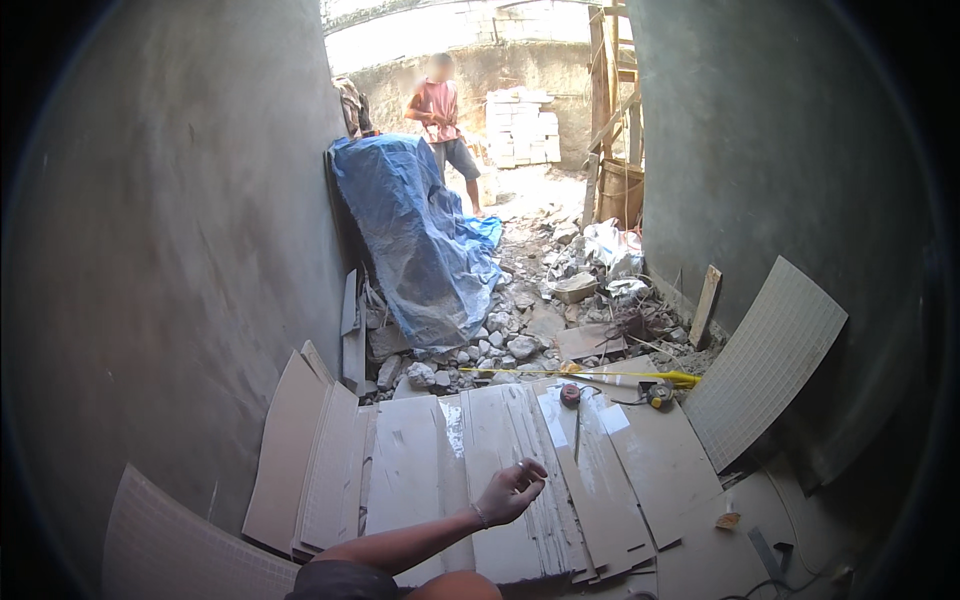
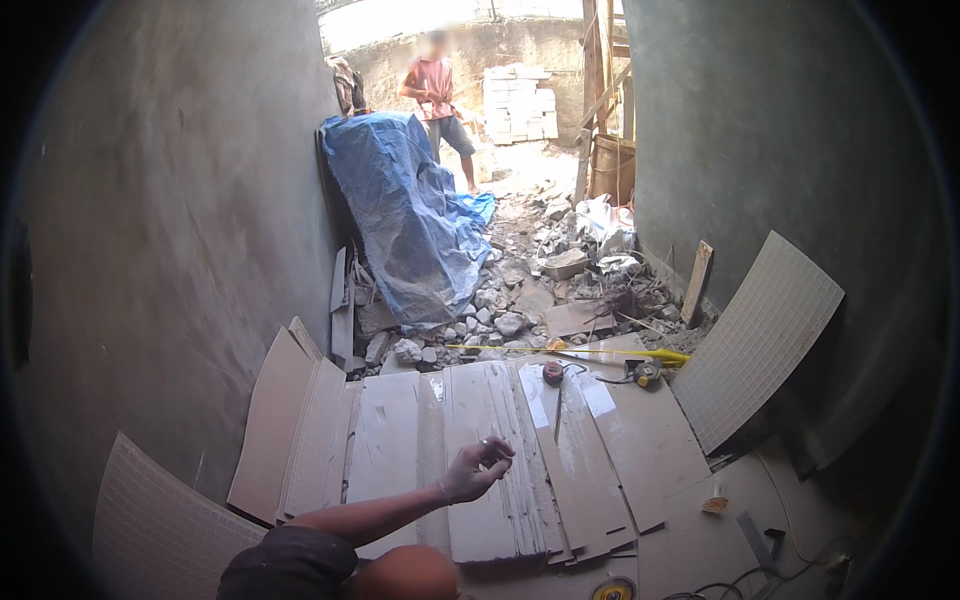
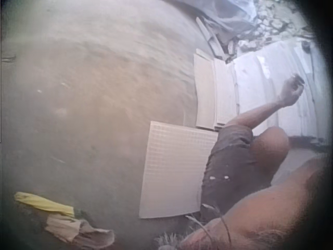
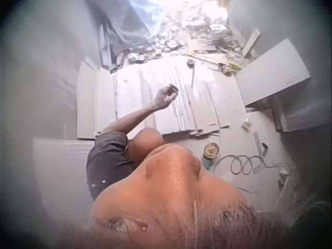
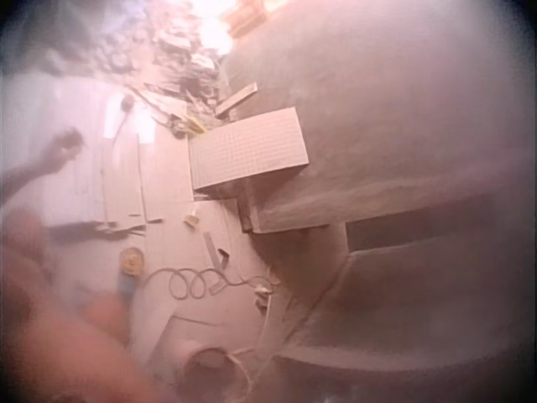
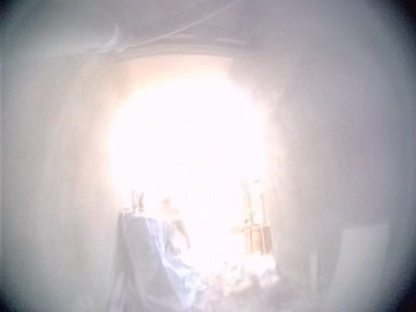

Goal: The person uses an angle grinder to cut rectangular ceramic tiles on the floor. They hold the tiles with one hand and guide the grinder with the other, producing cut pieces that are set aside.

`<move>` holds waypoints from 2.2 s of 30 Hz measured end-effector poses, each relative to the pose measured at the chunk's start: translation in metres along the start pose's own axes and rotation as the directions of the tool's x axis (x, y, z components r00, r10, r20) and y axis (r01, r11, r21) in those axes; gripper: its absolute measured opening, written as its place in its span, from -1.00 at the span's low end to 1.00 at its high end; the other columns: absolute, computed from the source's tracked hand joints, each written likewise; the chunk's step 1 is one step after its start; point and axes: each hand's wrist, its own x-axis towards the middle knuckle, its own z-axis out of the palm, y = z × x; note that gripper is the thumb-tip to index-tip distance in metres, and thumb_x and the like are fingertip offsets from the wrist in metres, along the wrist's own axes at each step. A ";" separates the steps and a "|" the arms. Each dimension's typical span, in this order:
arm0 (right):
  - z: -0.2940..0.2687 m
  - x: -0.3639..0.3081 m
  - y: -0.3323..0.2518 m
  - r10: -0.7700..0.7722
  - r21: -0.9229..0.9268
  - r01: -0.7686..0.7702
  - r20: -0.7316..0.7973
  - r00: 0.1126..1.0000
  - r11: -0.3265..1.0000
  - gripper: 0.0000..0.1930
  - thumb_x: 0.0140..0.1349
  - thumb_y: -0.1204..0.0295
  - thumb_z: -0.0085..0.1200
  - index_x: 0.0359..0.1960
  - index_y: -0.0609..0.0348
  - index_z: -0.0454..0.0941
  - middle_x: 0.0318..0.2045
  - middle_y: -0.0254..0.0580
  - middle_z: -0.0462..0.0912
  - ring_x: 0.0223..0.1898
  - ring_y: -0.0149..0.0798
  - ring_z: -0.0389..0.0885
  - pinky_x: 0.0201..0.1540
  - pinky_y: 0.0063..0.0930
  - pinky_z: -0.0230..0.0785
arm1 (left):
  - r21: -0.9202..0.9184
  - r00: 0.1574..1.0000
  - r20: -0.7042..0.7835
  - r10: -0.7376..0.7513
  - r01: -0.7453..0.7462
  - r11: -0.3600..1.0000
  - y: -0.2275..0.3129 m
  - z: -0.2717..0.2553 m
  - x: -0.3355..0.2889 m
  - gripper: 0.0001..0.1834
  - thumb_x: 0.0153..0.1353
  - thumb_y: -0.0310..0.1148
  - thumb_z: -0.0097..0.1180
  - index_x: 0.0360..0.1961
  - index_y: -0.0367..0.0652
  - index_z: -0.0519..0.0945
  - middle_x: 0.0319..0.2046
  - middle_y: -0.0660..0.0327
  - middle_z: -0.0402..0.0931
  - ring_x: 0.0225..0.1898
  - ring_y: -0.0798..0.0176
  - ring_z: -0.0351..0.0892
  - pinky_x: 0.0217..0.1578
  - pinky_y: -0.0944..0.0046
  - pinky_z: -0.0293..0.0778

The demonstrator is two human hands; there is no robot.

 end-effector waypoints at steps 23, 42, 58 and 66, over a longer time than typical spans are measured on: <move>0.004 0.002 0.021 0.011 0.023 -0.012 0.032 0.999 1.000 -0.32 0.37 0.13 0.49 0.28 0.51 0.62 0.08 0.30 0.76 0.15 0.14 0.73 0.26 -0.09 0.57 | 0.159 0.963 0.268 0.013 -0.058 0.986 -0.008 0.015 -0.023 -0.84 0.53 -0.38 0.26 0.03 -0.19 0.67 -0.25 0.18 0.77 -0.31 0.33 0.76 -0.21 0.24 0.69; 0.006 0.005 0.027 0.023 0.005 -0.023 0.040 0.999 1.000 -0.33 0.37 0.14 0.48 0.29 0.50 0.62 0.09 0.31 0.76 0.18 0.15 0.73 0.29 -0.07 0.56 | 0.148 0.969 0.234 -0.078 0.044 0.988 -0.020 0.014 -0.045 -0.79 0.51 -0.36 0.21 0.06 -0.20 0.67 -0.26 0.12 0.77 -0.34 0.26 0.75 -0.22 0.20 0.66; 0.005 0.000 0.025 0.040 -0.054 -0.039 0.033 0.999 0.998 -0.33 0.38 0.15 0.48 0.29 0.50 0.62 0.10 0.33 0.75 0.20 0.16 0.72 0.31 -0.06 0.55 | -0.008 0.955 0.237 -0.177 0.184 0.983 -0.029 0.025 -0.060 -0.78 0.53 -0.31 0.23 0.08 -0.17 0.64 -0.27 0.19 0.77 -0.32 0.38 0.72 -0.19 0.25 0.66; 0.006 0.000 0.028 0.047 -0.064 -0.045 0.024 0.999 0.997 -0.34 0.38 0.16 0.48 0.30 0.49 0.62 0.11 0.33 0.75 0.21 0.17 0.72 0.32 -0.05 0.54 | 0.011 0.948 0.269 -0.171 0.174 0.985 -0.025 0.017 -0.057 -0.75 0.51 -0.26 0.27 0.06 -0.17 0.65 -0.29 0.21 0.76 -0.30 0.35 0.72 -0.17 0.23 0.66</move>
